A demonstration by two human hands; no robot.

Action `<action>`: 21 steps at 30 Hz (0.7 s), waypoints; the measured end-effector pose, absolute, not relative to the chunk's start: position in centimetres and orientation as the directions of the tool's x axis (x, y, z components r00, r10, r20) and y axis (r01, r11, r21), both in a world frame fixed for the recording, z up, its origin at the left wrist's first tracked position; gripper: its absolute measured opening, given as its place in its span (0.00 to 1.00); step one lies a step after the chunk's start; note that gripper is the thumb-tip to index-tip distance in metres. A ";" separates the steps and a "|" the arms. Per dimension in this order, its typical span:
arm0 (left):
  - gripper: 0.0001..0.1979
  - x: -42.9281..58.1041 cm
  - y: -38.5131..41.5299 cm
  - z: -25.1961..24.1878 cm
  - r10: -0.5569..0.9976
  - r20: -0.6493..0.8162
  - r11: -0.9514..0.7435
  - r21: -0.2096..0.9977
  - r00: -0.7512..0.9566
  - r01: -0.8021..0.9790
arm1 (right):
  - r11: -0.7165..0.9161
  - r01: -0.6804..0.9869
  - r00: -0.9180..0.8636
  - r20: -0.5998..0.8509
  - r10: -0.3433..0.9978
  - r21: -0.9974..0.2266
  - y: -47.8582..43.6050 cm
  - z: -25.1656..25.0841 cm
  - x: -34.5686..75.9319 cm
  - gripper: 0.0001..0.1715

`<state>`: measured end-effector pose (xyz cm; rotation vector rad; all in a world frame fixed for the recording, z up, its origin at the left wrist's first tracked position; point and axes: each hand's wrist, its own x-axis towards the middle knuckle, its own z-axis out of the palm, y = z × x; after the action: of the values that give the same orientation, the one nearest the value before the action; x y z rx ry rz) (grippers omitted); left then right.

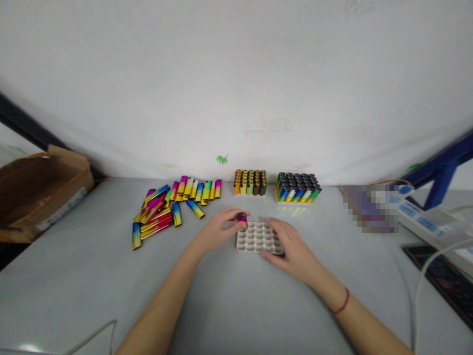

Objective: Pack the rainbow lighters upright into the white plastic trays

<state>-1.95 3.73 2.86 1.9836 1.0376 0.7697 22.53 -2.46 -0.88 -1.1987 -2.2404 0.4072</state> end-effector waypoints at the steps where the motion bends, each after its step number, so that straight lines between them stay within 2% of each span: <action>1: 0.16 -2.0 3.7 2.8 0.854 0.166 -0.399 0.818 0.494 0.415 | 0.554 0.661 -0.443 0.332 0.833 -0.506 -2.5 -0.9 22.5 0.37; 21: 0.15 -2.6 3.8 3.2 0.829 0.249 -0.510 0.704 0.501 0.495 | 0.547 0.662 -0.433 0.333 0.837 -0.513 -2.5 -0.9 22.5 0.37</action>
<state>-2.56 3.79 3.25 2.1873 1.0820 0.7844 22.50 -2.54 -0.90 -1.2048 -2.2270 0.4140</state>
